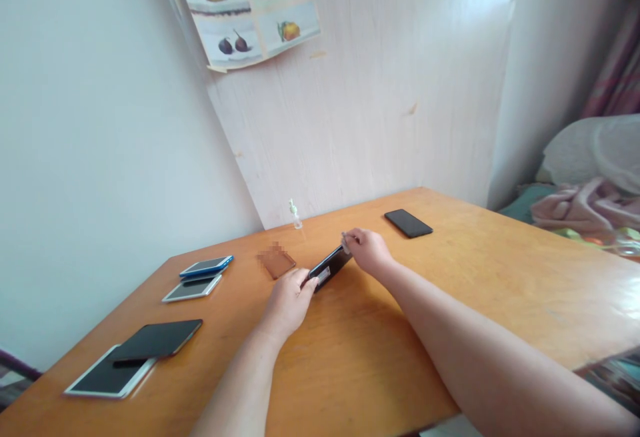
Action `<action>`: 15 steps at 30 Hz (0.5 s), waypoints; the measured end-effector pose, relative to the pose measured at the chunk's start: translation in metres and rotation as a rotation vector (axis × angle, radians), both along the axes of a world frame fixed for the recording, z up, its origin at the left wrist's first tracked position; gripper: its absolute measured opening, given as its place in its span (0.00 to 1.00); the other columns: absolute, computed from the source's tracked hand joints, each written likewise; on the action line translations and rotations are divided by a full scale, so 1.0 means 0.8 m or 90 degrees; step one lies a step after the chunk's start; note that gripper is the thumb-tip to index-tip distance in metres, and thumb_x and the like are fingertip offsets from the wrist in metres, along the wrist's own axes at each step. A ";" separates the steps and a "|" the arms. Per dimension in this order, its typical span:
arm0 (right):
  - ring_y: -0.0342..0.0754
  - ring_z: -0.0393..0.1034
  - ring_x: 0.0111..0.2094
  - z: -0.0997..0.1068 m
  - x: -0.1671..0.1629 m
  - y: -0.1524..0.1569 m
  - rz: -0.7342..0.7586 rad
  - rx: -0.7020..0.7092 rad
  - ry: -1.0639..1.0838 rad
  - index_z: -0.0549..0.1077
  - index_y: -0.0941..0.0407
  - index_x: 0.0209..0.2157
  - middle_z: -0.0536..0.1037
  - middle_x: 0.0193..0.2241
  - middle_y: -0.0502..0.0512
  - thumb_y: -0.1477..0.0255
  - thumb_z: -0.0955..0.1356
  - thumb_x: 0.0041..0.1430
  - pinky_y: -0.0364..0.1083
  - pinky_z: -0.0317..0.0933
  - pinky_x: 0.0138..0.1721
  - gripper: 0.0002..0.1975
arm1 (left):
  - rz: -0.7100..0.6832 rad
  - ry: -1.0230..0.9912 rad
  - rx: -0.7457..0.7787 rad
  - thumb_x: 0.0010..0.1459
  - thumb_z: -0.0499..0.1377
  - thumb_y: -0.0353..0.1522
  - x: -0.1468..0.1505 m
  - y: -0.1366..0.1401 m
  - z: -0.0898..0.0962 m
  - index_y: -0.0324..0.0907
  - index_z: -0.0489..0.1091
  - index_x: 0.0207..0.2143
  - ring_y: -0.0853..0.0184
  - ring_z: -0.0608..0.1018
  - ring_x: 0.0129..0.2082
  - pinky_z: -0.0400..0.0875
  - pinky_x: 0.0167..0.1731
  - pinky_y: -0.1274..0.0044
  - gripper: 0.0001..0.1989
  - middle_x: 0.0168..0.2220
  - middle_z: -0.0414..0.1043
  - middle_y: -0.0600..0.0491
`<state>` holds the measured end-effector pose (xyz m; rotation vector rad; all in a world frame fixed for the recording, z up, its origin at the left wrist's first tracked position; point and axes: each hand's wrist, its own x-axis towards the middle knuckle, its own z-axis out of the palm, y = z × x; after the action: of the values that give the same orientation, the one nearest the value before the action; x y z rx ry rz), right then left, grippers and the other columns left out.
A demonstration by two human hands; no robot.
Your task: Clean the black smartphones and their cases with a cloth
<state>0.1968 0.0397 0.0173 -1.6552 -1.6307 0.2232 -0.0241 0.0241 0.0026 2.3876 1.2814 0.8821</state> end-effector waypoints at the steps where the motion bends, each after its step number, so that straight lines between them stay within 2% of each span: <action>1: 0.46 0.69 0.32 -0.001 0.003 0.001 -0.018 0.001 0.003 0.77 0.56 0.33 0.77 0.30 0.54 0.67 0.60 0.65 0.42 0.55 0.33 0.16 | 0.001 -0.009 -0.003 0.61 0.54 0.39 0.000 0.000 0.000 0.42 0.67 0.26 0.66 0.70 0.28 0.57 0.29 0.77 0.13 0.25 0.67 0.55; 3: 0.46 0.69 0.34 -0.005 -0.006 -0.004 0.003 0.021 0.000 0.78 0.55 0.36 0.77 0.32 0.55 0.67 0.60 0.65 0.42 0.56 0.35 0.15 | 0.003 -0.035 -0.018 0.60 0.54 0.39 0.001 -0.001 0.000 0.42 0.68 0.26 0.67 0.69 0.28 0.57 0.29 0.77 0.13 0.25 0.67 0.55; 7: 0.44 0.69 0.35 -0.013 -0.052 -0.026 0.212 0.091 -0.023 0.78 0.53 0.39 0.75 0.33 0.53 0.68 0.62 0.65 0.40 0.58 0.38 0.13 | -0.020 -0.113 -0.083 0.58 0.56 0.40 0.001 0.001 -0.001 0.41 0.68 0.27 0.66 0.69 0.28 0.57 0.29 0.78 0.12 0.25 0.68 0.55; 9: 0.44 0.70 0.36 -0.015 -0.058 -0.026 0.250 0.104 -0.023 0.77 0.54 0.40 0.75 0.33 0.53 0.69 0.62 0.65 0.40 0.59 0.39 0.12 | -0.026 -0.136 -0.120 0.57 0.57 0.40 0.001 0.001 -0.001 0.41 0.68 0.27 0.67 0.68 0.28 0.57 0.29 0.78 0.13 0.26 0.68 0.56; 11: 0.45 0.70 0.38 -0.016 -0.044 -0.016 0.176 0.090 -0.006 0.76 0.54 0.41 0.75 0.35 0.54 0.70 0.62 0.64 0.41 0.59 0.40 0.11 | -0.017 -0.146 -0.158 0.57 0.57 0.41 0.002 0.000 -0.002 0.40 0.68 0.28 0.68 0.67 0.27 0.57 0.28 0.78 0.13 0.25 0.66 0.57; 14: 0.48 0.70 0.39 -0.015 -0.015 0.000 -0.016 0.040 0.010 0.75 0.56 0.41 0.75 0.38 0.57 0.74 0.63 0.61 0.43 0.60 0.41 0.11 | -0.001 -0.162 -0.216 0.57 0.57 0.43 0.004 -0.004 -0.002 0.40 0.69 0.29 0.69 0.66 0.26 0.57 0.26 0.79 0.15 0.24 0.65 0.58; 15: 0.48 0.70 0.39 -0.015 -0.011 0.002 -0.050 0.030 0.003 0.75 0.56 0.40 0.74 0.39 0.58 0.75 0.63 0.61 0.43 0.60 0.41 0.11 | 0.002 -0.173 -0.234 0.57 0.57 0.43 0.004 -0.005 -0.002 0.40 0.70 0.29 0.69 0.66 0.25 0.57 0.26 0.79 0.15 0.23 0.65 0.58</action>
<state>0.1879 0.0411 0.0053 -1.6785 -1.5529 0.1483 -0.0207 0.0201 0.0007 1.9128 1.2189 0.8518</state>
